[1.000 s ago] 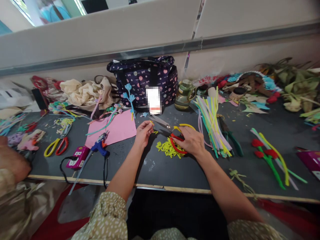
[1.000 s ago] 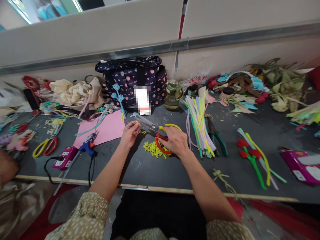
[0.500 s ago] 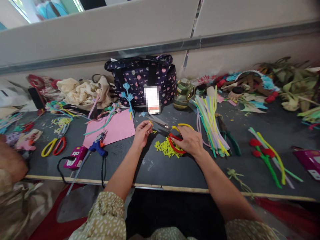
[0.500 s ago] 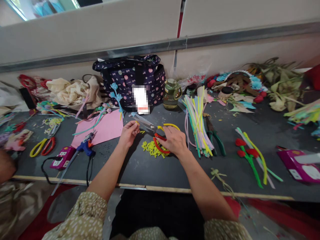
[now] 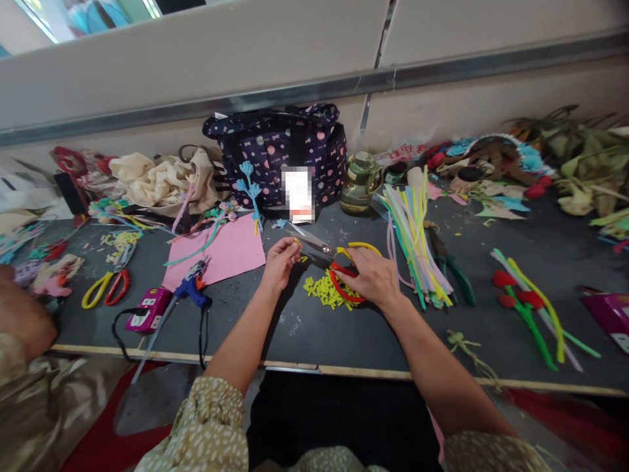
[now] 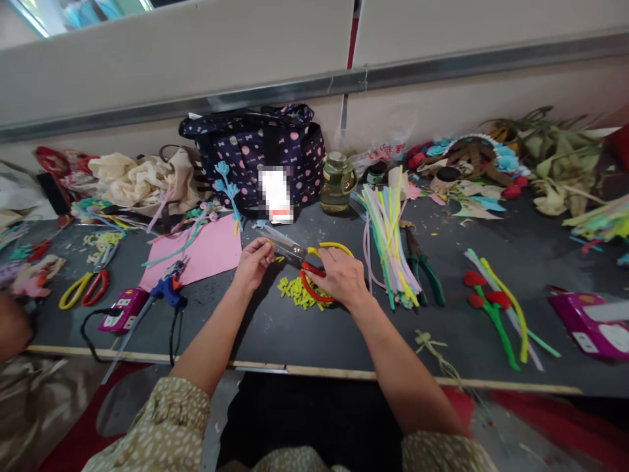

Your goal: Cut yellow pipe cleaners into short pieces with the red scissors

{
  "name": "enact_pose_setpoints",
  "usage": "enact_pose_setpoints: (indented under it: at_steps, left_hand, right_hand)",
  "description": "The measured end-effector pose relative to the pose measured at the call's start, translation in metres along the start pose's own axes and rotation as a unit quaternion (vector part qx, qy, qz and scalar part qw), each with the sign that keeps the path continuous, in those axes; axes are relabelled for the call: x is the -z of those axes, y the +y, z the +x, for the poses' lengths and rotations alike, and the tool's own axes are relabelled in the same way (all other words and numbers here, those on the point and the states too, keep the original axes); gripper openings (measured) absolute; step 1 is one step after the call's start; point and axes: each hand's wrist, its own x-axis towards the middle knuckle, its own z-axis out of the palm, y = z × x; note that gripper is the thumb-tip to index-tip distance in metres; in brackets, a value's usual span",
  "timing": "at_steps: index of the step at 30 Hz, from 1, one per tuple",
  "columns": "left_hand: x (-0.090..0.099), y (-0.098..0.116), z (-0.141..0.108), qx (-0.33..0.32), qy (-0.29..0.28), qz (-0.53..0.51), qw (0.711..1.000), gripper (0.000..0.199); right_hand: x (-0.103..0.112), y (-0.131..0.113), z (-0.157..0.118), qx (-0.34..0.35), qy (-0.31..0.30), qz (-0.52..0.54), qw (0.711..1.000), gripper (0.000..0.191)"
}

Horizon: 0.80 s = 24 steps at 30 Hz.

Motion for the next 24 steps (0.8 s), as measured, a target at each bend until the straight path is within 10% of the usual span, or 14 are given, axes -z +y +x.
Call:
enact_pose_setpoints:
  at_steps: [24]
  left_hand:
    - [0.0009,-0.0001,-0.0022,-0.036,-0.005,-0.049,0.998,0.024]
  right_hand:
    - [-0.0063,-0.0041,-0.0034,0.01,0.004,0.002,1.0,0.048]
